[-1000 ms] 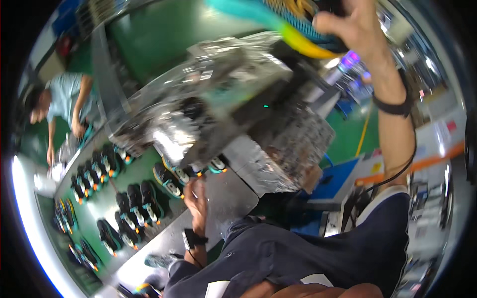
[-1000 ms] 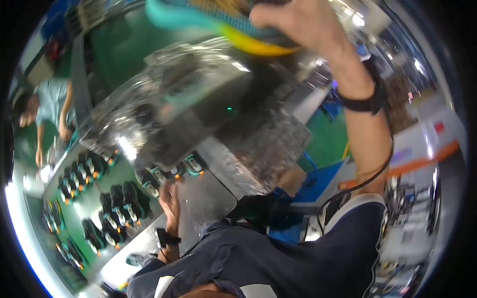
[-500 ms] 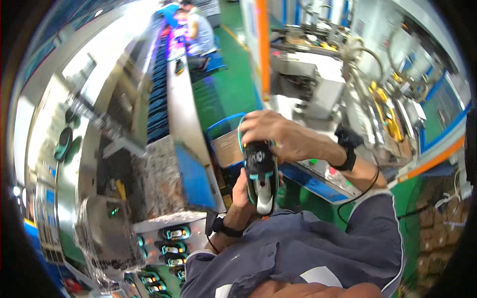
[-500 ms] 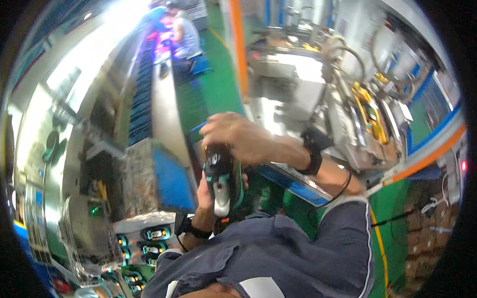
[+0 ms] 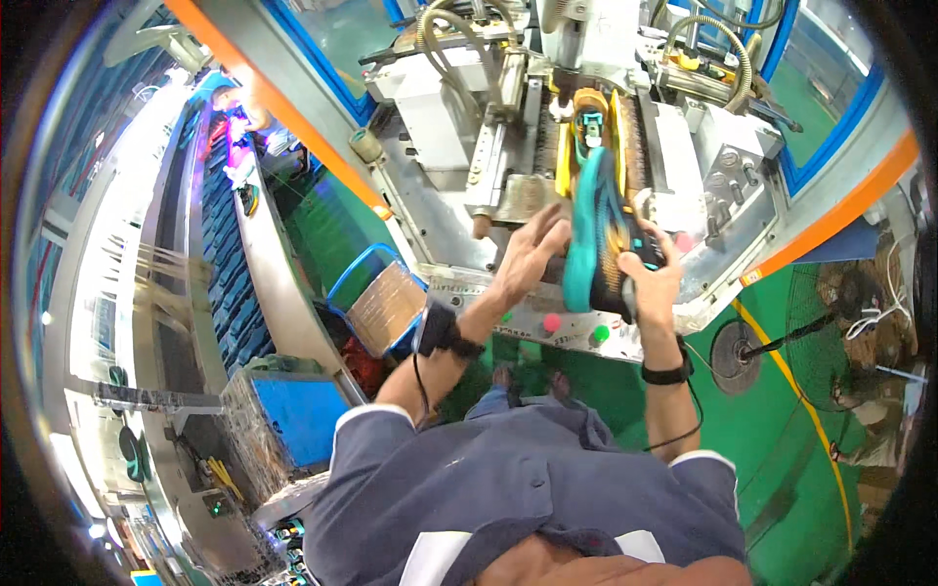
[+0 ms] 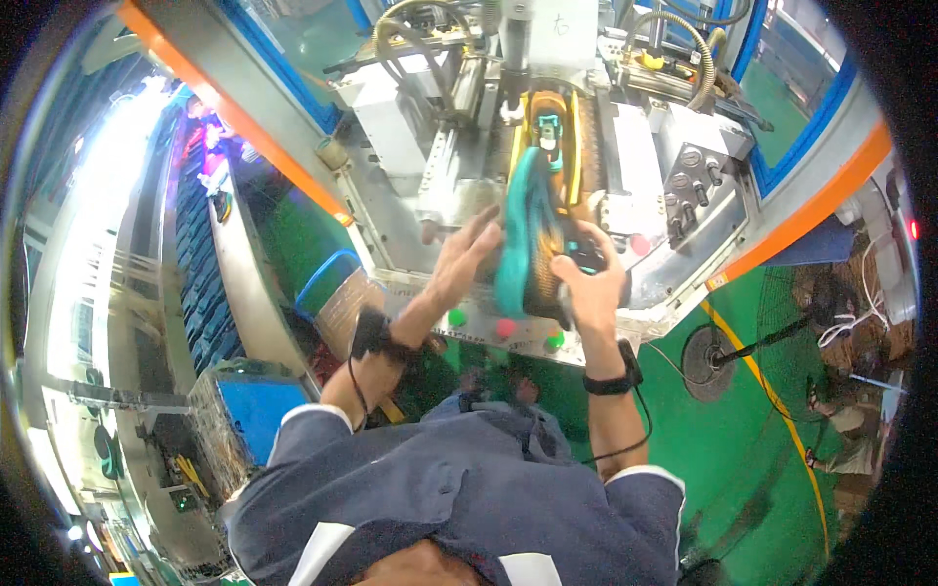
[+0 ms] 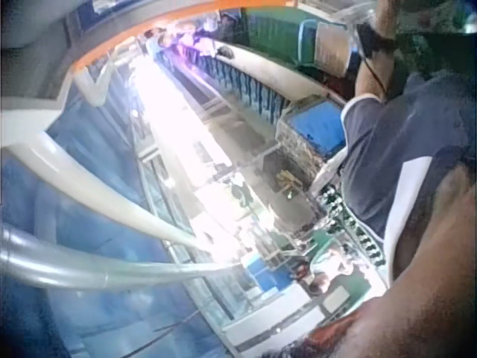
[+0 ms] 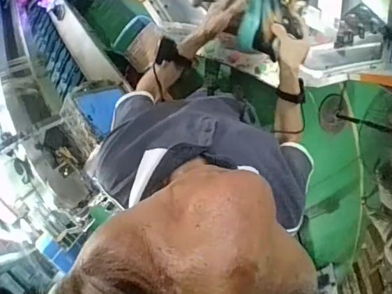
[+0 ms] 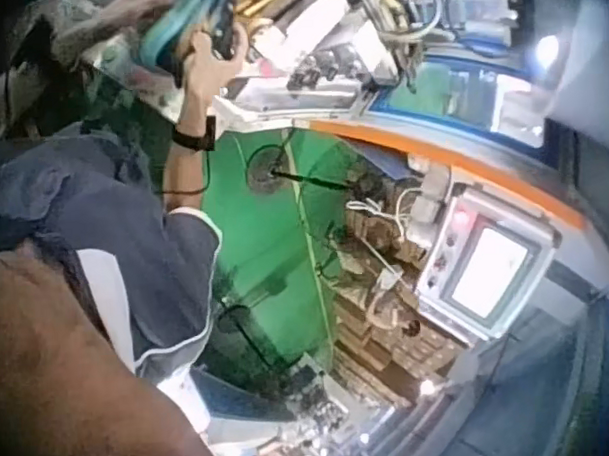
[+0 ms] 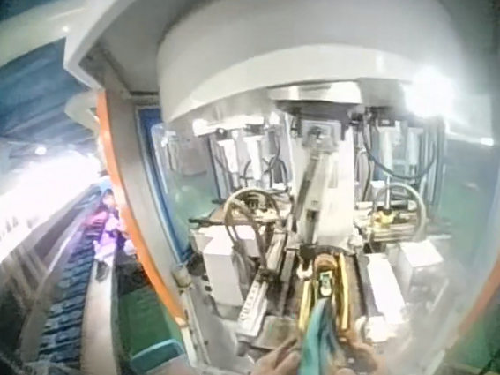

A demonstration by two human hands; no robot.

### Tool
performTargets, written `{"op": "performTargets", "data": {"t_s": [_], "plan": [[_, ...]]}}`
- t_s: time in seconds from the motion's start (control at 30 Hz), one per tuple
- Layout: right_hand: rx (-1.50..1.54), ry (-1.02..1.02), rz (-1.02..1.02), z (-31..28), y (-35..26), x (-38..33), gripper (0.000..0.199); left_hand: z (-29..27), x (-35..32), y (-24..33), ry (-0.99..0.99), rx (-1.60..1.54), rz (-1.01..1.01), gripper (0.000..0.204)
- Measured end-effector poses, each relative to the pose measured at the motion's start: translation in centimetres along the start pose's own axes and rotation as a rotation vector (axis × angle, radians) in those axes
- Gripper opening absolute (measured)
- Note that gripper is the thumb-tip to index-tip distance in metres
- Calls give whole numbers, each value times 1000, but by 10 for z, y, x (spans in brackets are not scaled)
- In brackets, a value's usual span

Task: Operating a sole-attaching machine to press shoe uppers and soles together in a factory production line.

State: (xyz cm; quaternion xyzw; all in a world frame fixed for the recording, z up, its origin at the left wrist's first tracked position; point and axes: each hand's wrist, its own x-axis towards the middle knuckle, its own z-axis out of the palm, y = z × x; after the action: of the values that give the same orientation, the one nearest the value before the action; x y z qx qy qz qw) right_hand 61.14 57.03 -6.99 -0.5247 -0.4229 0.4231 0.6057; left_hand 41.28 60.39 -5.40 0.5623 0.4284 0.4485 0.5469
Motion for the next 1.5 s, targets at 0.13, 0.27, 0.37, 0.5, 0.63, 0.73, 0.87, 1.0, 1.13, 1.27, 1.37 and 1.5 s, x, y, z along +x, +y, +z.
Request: {"op": "performTargets", "data": {"t_s": [0.13,0.27,0.37,0.5,0.63,0.73,0.87,1.0,1.13,1.27,1.37,1.5], "plan": [[13,174,-78,-47,3,23,50,-18,151,-91,140,169,-81,58],[-149,397,-96,-73,-14,30,49,-6,269,-127,368,394,29,62],[-246,513,-101,-79,-21,38,50,0,319,-151,387,612,-63,75],[-355,572,-136,-83,-20,64,49,-11,338,-154,268,606,-190,67],[-485,460,-198,-75,-29,151,46,-36,296,-130,239,-226,-306,51],[-885,336,33,-49,-35,252,62,-60,207,-77,48,-672,-566,23],[-1002,-126,35,59,-15,337,52,-110,87,-32,126,-624,-474,34],[-1115,-145,134,140,46,363,49,-169,-13,-3,207,-564,-379,55],[-1277,-30,-247,178,125,354,36,-192,-105,19,685,-377,-333,51],[-1313,51,-176,193,143,346,37,-192,-157,8,882,-477,-219,41],[-1210,97,-135,174,137,328,42,-191,-181,-22,1154,-514,-268,32],[-850,132,-874,187,106,197,22,-176,-195,-42,1240,-339,-298,27]]}}
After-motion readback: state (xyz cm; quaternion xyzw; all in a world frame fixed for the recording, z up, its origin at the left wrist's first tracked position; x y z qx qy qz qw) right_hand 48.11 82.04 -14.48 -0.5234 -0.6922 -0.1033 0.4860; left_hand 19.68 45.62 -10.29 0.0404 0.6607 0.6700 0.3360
